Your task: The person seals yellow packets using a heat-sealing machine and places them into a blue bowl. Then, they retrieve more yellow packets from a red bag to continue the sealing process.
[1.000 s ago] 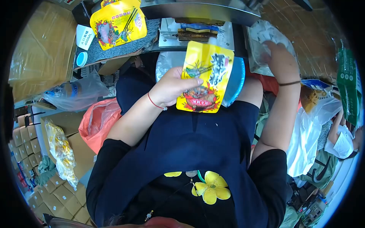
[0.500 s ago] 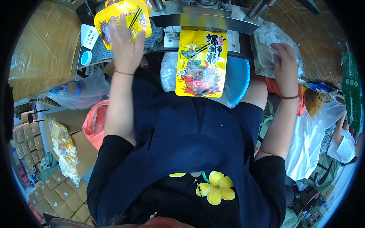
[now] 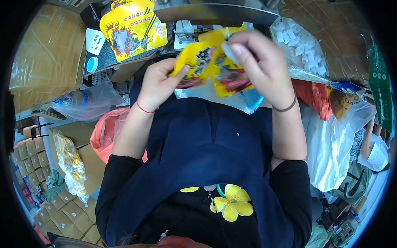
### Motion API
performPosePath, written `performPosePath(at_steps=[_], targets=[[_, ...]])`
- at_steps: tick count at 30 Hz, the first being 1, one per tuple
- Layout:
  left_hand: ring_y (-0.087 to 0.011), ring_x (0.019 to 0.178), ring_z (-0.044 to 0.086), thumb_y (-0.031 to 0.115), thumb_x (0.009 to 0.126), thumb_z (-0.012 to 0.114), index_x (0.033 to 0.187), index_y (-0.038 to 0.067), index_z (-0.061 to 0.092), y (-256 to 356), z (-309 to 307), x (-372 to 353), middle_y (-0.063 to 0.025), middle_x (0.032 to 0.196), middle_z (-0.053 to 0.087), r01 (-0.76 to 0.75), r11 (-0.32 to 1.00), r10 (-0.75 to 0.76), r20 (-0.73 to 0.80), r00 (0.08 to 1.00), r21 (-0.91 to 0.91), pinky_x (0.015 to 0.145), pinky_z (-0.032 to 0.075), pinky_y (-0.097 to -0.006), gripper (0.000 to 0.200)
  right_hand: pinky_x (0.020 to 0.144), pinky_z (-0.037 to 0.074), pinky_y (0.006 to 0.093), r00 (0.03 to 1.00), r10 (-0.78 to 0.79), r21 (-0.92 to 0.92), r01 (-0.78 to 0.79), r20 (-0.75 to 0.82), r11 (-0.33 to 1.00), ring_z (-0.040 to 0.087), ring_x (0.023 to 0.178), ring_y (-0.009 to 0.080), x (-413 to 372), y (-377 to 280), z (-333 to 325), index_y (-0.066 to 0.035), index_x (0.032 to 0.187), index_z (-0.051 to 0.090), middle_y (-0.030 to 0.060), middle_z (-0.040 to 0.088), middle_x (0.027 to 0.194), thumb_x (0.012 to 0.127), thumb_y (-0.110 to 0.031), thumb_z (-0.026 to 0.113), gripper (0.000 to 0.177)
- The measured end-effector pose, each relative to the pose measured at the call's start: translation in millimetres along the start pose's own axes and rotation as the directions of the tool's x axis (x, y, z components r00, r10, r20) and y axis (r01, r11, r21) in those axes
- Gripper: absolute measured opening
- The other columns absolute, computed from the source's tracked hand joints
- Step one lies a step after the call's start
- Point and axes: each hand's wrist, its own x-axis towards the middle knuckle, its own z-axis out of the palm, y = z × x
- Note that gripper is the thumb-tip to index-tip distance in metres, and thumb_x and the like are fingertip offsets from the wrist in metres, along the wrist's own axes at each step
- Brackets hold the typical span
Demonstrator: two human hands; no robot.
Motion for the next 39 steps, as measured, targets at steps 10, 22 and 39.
performPosePath(at_steps=[10,22,39], targets=[[-0.0098,0.095,0.067,0.024,0.098,0.07,0.12,-0.001,0.068,6,57,0,-0.0058,0.106,0.074,0.13,0.959,-0.046,0.313,0.949,-0.252,0.09,0.053,-0.027,0.033,0.073,0.051,0.0268,0.985,0.04,0.092,-0.025,-0.169,0.995,0.063,0.078,0.0132,3,9,-18,-0.003,0.101,0.067,0.0079,0.067,0.087,0.094,-0.012,0.069,0.011],[-0.0174,0.111,0.067,0.009,0.098,0.065,0.129,-0.002,0.061,15,76,0,-0.0102,0.123,0.069,0.523,0.545,-0.049,0.598,0.8,-0.655,0.1,0.051,-0.0336,0.033,0.085,0.052,0.0424,0.99,0.063,-0.44,0.0,0.129,0.898,0.065,0.105,0.0389,8,15,-49,-0.004,0.118,0.065,0.019,0.068,0.115,0.102,-0.019,0.052,0.026],[-0.022,0.102,0.063,0.028,0.098,0.068,0.119,-0.002,0.046,-25,-2,52,-0.0105,0.104,0.059,-0.076,0.997,0.071,-0.482,0.873,0.008,0.087,0.052,-0.0365,0.042,0.083,0.052,0.0436,0.999,0.03,-0.739,-0.03,-0.014,0.673,0.064,0.097,0.0377,-20,107,-90,-0.003,0.115,0.064,0.0187,0.063,0.115,0.088,-0.002,0.064,0.027]])
